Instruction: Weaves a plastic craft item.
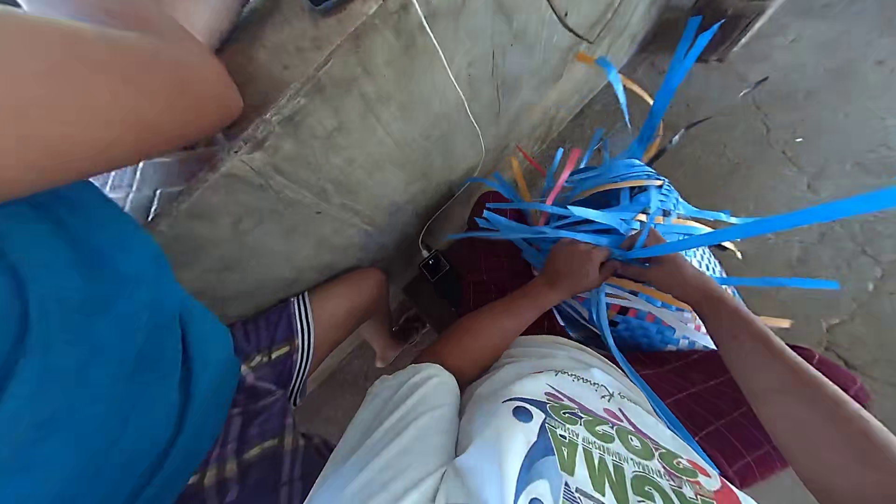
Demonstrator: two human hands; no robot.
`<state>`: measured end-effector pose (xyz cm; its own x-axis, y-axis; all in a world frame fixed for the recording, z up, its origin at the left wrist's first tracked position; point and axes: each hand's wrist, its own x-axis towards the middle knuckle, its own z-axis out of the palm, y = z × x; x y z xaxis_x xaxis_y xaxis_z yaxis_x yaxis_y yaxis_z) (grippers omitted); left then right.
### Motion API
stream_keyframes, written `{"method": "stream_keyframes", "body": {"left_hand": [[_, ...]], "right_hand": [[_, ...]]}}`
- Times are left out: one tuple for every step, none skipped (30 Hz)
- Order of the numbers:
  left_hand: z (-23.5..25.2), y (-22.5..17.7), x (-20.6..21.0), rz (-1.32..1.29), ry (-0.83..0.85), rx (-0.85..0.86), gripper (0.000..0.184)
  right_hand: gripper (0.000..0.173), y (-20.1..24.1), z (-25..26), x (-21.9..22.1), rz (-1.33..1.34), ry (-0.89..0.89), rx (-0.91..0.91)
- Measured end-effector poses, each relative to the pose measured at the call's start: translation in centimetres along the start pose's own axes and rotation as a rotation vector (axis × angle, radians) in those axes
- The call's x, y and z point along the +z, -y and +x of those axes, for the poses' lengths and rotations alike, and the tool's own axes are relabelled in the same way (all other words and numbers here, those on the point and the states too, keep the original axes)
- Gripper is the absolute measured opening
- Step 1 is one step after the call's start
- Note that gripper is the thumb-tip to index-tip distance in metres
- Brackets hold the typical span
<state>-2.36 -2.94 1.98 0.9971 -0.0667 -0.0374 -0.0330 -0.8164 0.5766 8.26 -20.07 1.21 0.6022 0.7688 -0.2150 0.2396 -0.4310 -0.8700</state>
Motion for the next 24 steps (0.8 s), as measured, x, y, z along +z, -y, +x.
{"method": "stream_keyframes", "body": {"left_hand": [[0.2,-0.1,-0.3,-0.011,0.042,-0.025,0.037],[0.4,-0.1,-0.4,-0.011,0.076,-0.050,0.038],[0.6,-0.1,-0.6,-0.017,0.115,-0.092,0.039],[0.8,-0.2,-1.0,-0.032,0.156,-0.146,0.039],[1.0,-0.3,-1.4,-0.054,0.194,-0.206,0.039],[1.2,-0.4,-1.8,-0.087,0.224,-0.260,0.038],[1.5,-0.3,-2.2,-0.123,0.266,-0.306,0.039],[1.9,0.0,-2.3,-0.157,0.301,-0.347,0.041],[2.3,0.3,-2.2,-0.186,0.323,-0.378,0.042],[2.9,0.7,-1.9,-0.207,0.345,-0.409,0.044],[3.5,0.9,-1.7,-0.212,0.365,-0.441,0.047],[4.0,1.0,-1.6,-0.213,0.383,-0.475,0.051],[4.4,1.0,-1.6,-0.200,0.396,-0.494,0.054],[4.6,0.9,-1.6,-0.170,0.405,-0.498,0.055],[4.7,1.0,-1.3,-0.135,0.405,-0.483,0.054],[4.7,1.2,-0.9,-0.119,0.404,-0.464,0.050],[4.5,1.4,-0.7,-0.123,0.394,-0.442,0.045],[4.2,1.2,-0.8,-0.131,0.386,-0.420,0.042],[3.6,0.9,-1.4,-0.134,0.373,-0.404,0.043],[2.7,0.4,-2.2,-0.131,0.357,-0.392,0.043],[1.7,-0.2,-3.3,-0.106,0.356,-0.377,0.043],[0.7,-0.5,-4.5,-0.068,0.349,-0.346,0.045],[-0.5,-0.2,-5.5,-0.054,0.287,-0.276,0.045],[-1.6,0.3,-6.6,-0.061,0.203,-0.183,0.042]], "right_hand": [[0.034,-0.2,-0.2,0.2,0.068,-0.040,0.039],[0.037,-0.4,-0.4,0.4,0.153,-0.090,0.079],[0.039,-0.6,-0.7,0.6,0.246,-0.166,0.104],[0.038,-0.8,-1.0,0.8,0.360,-0.256,0.102],[0.034,-1.0,-1.4,1.0,0.504,-0.360,0.083],[0.023,-1.1,-1.6,1.2,0.683,-0.471,0.045],[0.024,-0.7,-1.7,1.2,0.862,-0.563,0.010],[0.044,-0.1,-1.7,0.9,1.003,-0.616,-0.032],[0.058,0.5,-2.0,0.5,1.083,-0.635,-0.070],[0.067,0.9,-2.4,0.3,1.068,-0.605,-0.119],[0.071,1.4,-2.8,0.4,1.002,-0.555,-0.153],[0.070,2.0,-3.1,0.9,0.915,-0.517,-0.165],[0.065,2.3,-3.4,1.7,0.833,-0.494,-0.168],[0.058,2.4,-3.5,2.8,0.749,-0.482,-0.173],[0.049,2.4,-3.7,3.9,0.645,-0.458,-0.174],[0.043,2.5,-4.0,4.7,0.522,-0.419,-0.169],[0.057,2.9,-4.2,5.2,0.384,-0.371,-0.155],[0.077,3.1,-4.3,5.9,0.234,-0.344,-0.160],[0.091,3.1,-4.3,6.8,0.086,-0.342,-0.191],[0.099,2.6,-4.0,7.9,-0.039,-0.358,-0.251],[0.103,1.7,-3.7,9.0,-0.146,-0.391,-0.321],[0.103,1.0,-3.5,9.9,-0.234,-0.424,-0.380],[0.100,0.3,-3.2,10.6,-0.309,-0.450,-0.427],[0.097,-0.2,-3.0,11.0,-0.372,-0.471,-0.460]]}}
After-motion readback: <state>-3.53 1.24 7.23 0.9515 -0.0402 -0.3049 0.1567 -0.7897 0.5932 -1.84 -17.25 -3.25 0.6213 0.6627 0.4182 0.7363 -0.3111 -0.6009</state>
